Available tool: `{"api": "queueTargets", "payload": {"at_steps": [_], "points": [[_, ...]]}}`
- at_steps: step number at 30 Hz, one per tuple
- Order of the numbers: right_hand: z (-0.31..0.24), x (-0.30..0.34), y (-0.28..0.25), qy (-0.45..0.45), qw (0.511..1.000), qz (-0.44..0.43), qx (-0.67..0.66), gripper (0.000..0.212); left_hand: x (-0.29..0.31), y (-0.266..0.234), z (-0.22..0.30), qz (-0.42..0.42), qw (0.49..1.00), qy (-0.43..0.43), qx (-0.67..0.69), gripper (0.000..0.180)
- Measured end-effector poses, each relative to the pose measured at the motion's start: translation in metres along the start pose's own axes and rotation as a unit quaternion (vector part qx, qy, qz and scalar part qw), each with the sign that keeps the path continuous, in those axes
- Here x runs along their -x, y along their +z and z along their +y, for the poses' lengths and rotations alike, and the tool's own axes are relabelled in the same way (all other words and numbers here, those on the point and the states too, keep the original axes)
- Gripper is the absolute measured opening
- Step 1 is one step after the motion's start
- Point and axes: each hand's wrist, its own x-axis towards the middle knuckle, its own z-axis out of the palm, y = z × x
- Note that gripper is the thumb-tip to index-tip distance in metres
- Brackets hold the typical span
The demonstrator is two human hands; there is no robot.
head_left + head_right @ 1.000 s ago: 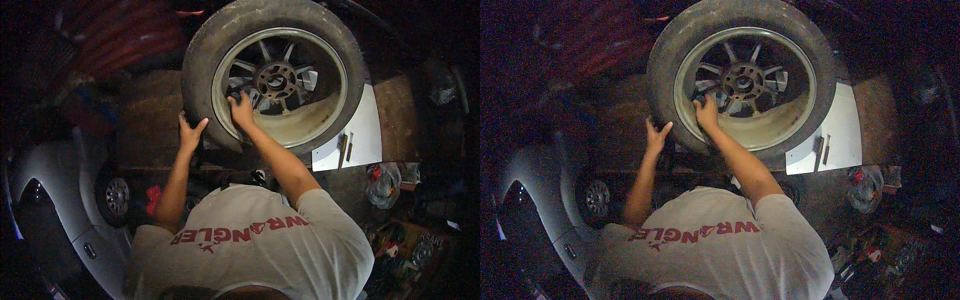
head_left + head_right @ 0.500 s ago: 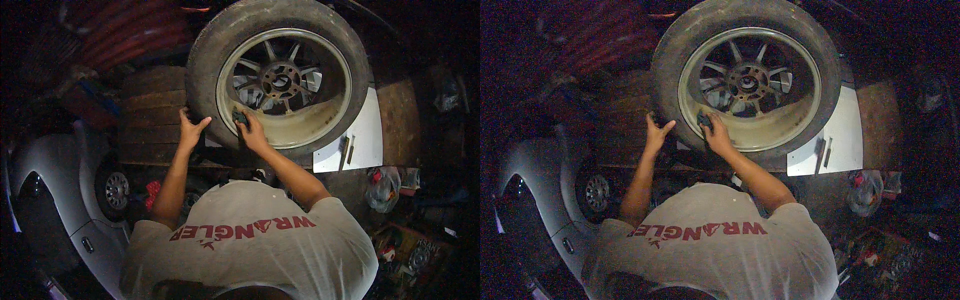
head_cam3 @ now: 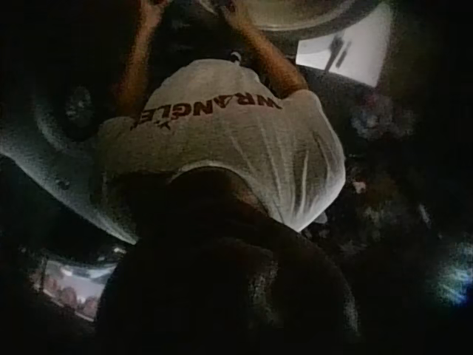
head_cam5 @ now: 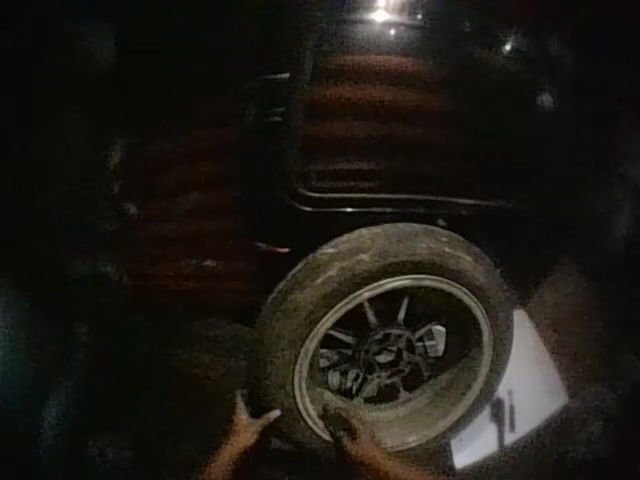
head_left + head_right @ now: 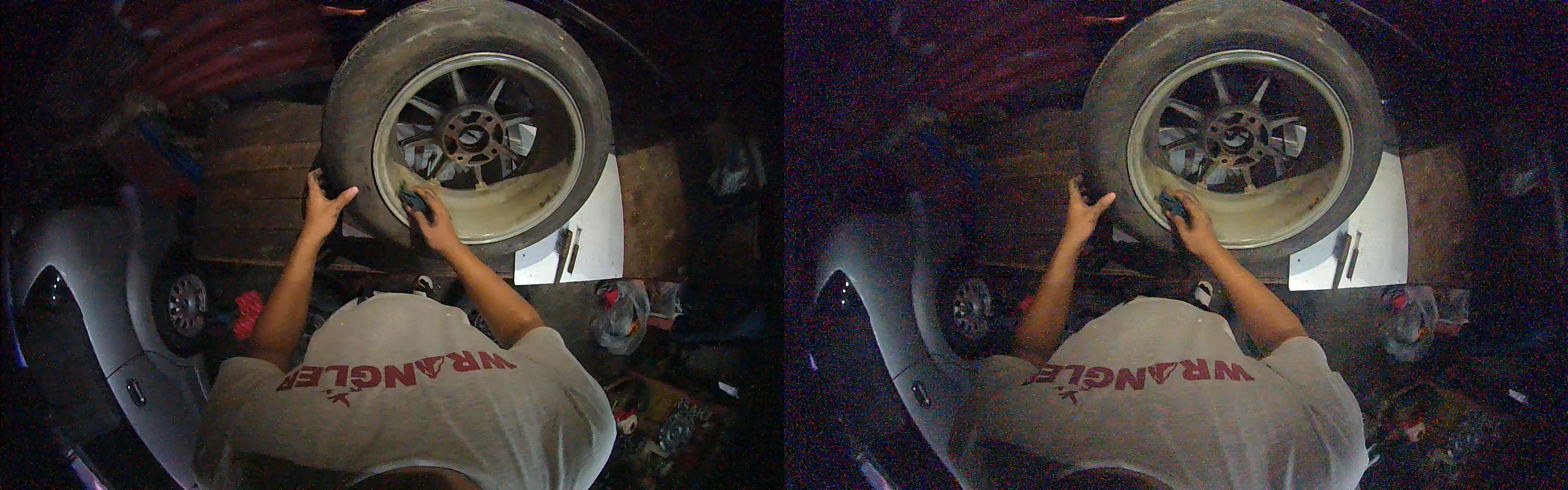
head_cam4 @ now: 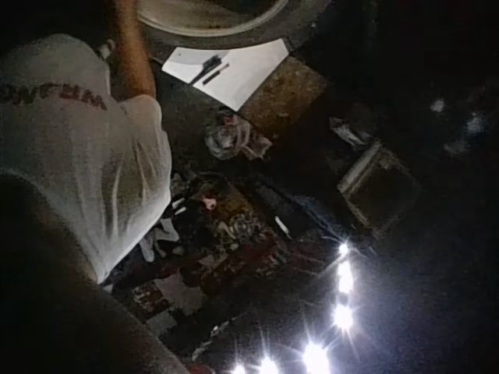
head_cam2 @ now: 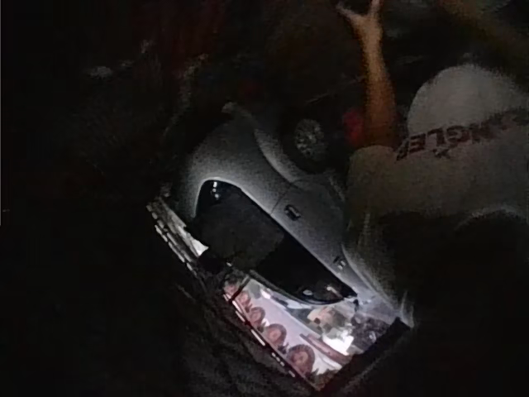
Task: The person scrubs a car wheel with a wire brush and a cloth, focusing on the rim and spokes. They repeatedly wipe and brush the wheel surface, occasionally switching tools and rotating the wheel to access different areas.
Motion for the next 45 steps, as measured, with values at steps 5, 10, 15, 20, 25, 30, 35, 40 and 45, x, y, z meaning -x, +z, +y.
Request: {"api": "queueTargets", "payload": {"at_steps": [5,10,15,20,25,30,35,40,45], "points": [[-0.009,0.013,0.008,-0.033,0.998,0.016,0.05,0.052,0.002,-0.005,-0.003,-0.01,1.0,-0.013,-0.013,0.088],[-0.04,-0.052,0.046,-0.143,0.977,0.155,0.011,0.06,-0.004,-0.015,-0.029,-0.04,0.994,-0.085,0.061,0.082],[-0.045,-0.011,0.03,-0.086,0.99,0.045,0.103,0.065,0.005,-0.021,-0.003,-0.055,0.991,-0.089,0.083,0.076],[-0.016,0.037,0.019,-0.065,0.986,0.019,0.149,0.071,0.006,-0.02,-0.006,-0.05,0.986,-0.098,0.122,0.077],[-0.058,-0.032,0.046,-0.131,0.975,0.113,0.142,0.066,-0.004,-0.031,-0.02,-0.06,0.983,-0.127,0.116,0.079],[-0.087,-0.109,0.034,-0.189,0.933,0.248,0.179,0.072,0.001,-0.029,-0.017,-0.068,0.984,-0.119,0.114,0.077],[-0.054,-0.036,0.048,-0.156,0.954,0.118,0.225,0.078,0.004,-0.029,-0.003,-0.083,0.985,-0.114,0.097,0.075],[-0.059,0.0,0.045,-0.11,0.969,0.066,0.213,0.081,0.0,-0.028,-0.021,-0.072,0.985,-0.103,0.117,0.072],[-0.097,-0.103,0.033,-0.192,0.923,0.23,0.24,0.072,-0.001,-0.032,-0.023,-0.102,0.983,-0.097,0.122,0.075]]}}
